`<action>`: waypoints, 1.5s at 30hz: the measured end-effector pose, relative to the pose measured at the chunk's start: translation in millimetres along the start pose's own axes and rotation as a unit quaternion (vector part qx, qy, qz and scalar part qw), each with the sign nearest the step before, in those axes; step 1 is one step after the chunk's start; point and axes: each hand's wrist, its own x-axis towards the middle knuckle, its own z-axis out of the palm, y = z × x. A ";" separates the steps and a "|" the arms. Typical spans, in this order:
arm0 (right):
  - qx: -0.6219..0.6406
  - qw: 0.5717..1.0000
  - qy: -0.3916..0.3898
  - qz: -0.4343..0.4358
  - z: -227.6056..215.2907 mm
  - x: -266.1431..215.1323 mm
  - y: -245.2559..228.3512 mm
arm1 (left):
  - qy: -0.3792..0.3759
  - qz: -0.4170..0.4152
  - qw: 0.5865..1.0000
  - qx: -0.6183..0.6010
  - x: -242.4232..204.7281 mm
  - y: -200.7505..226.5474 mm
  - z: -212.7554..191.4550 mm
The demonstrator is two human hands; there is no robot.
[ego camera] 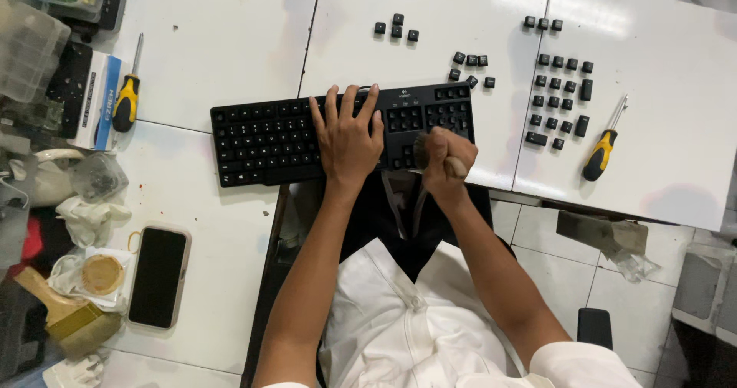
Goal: The person uses a brush to clean the surface of a black keyboard on a white table. They systematically sweep across the keys and gaps, occasionally pressing keys with their left hand while brushing with the right. Several loose keycaps are arranged on the table nearby.
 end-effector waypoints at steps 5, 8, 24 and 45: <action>0.182 0.978 -0.069 0.070 55.7 -34.5 -53.2 | -0.004 0.014 1.000 -0.001 -4.7 -4.1 7.3; 0.156 0.987 -0.042 -0.013 46.3 -20.3 -46.0 | 0.005 0.025 1.000 -0.003 2.8 -7.1 4.9; 0.195 0.979 -0.054 0.039 76.6 -17.5 -69.1 | -0.001 0.068 0.998 -0.001 -1.2 -28.6 12.9; 0.140 0.976 -0.090 0.138 -29.1 -7.8 -26.5 | -0.084 0.072 0.993 -0.036 5.2 -18.6 -32.1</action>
